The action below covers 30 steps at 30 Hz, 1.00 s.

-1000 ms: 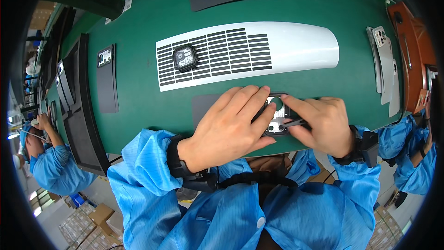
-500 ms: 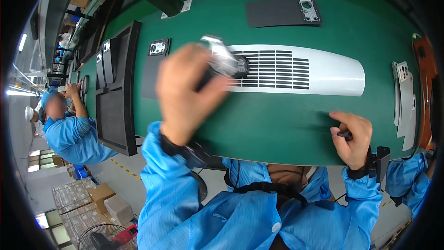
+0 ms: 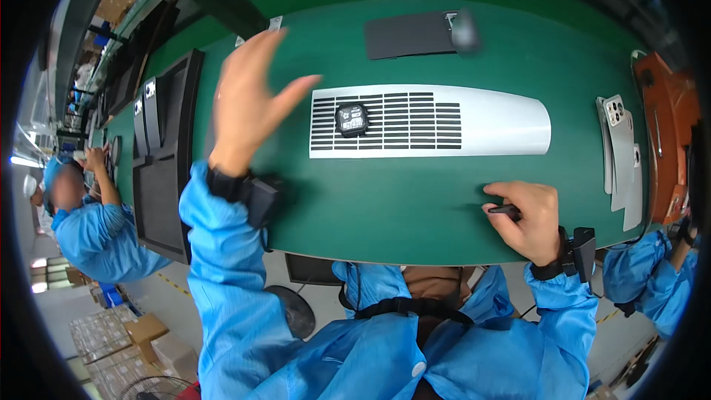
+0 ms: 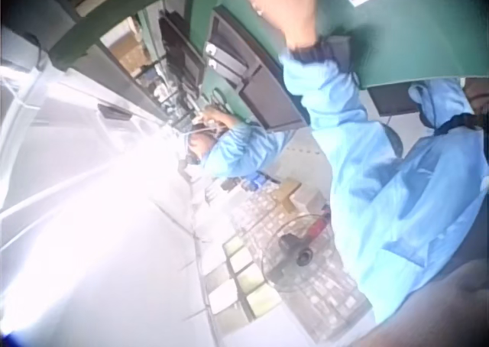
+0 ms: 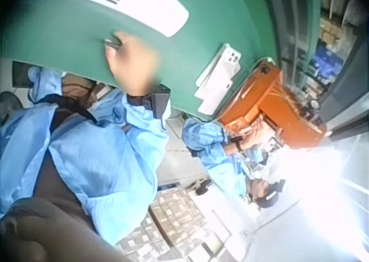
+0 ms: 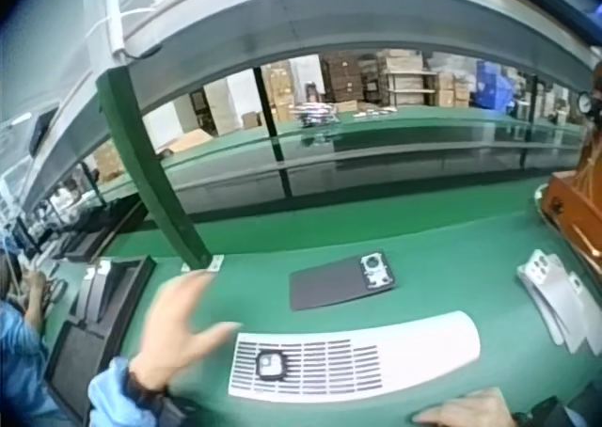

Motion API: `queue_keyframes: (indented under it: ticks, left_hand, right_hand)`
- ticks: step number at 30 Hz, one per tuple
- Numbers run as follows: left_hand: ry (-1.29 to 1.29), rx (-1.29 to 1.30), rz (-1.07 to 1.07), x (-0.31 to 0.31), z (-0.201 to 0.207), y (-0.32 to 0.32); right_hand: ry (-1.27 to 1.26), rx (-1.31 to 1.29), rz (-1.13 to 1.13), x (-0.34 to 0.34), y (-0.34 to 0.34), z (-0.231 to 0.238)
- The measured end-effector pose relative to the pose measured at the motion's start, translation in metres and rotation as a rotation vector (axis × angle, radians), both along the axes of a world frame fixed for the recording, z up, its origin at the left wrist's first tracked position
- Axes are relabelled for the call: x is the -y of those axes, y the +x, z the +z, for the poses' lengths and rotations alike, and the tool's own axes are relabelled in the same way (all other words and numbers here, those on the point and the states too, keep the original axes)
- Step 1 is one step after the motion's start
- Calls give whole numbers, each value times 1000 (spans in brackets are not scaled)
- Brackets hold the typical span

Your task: Assembling internal components and applying adhesive strips to mobile phone housings at a factory workbench.

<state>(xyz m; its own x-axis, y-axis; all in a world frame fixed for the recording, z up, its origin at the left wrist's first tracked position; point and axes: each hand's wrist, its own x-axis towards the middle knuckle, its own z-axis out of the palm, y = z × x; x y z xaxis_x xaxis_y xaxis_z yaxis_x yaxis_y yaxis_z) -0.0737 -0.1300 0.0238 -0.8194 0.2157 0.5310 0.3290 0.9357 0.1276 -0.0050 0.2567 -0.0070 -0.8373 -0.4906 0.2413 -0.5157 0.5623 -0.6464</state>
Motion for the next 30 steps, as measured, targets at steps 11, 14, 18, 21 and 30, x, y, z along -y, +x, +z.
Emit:
queue_keyframes:
  ticks: [11,14,18,21,30]
  left_hand:
    - [-166,658,-329,-133,3,-124]
    - [-255,620,-351,-140,5,-128]
    - [-305,561,-336,-141,4,-127]
    - [-266,555,-334,-134,5,-125]
    - [-145,421,-575,-128,57,19]
  right_hand:
    - [-10,49,-50,-2,3,-7]
    - [8,-10,20,-4,1,-6]
    - [30,-29,43,-1,1,1]
    - [26,-33,50,1,2,1]
    - [-284,-82,-192,-13,5,6]
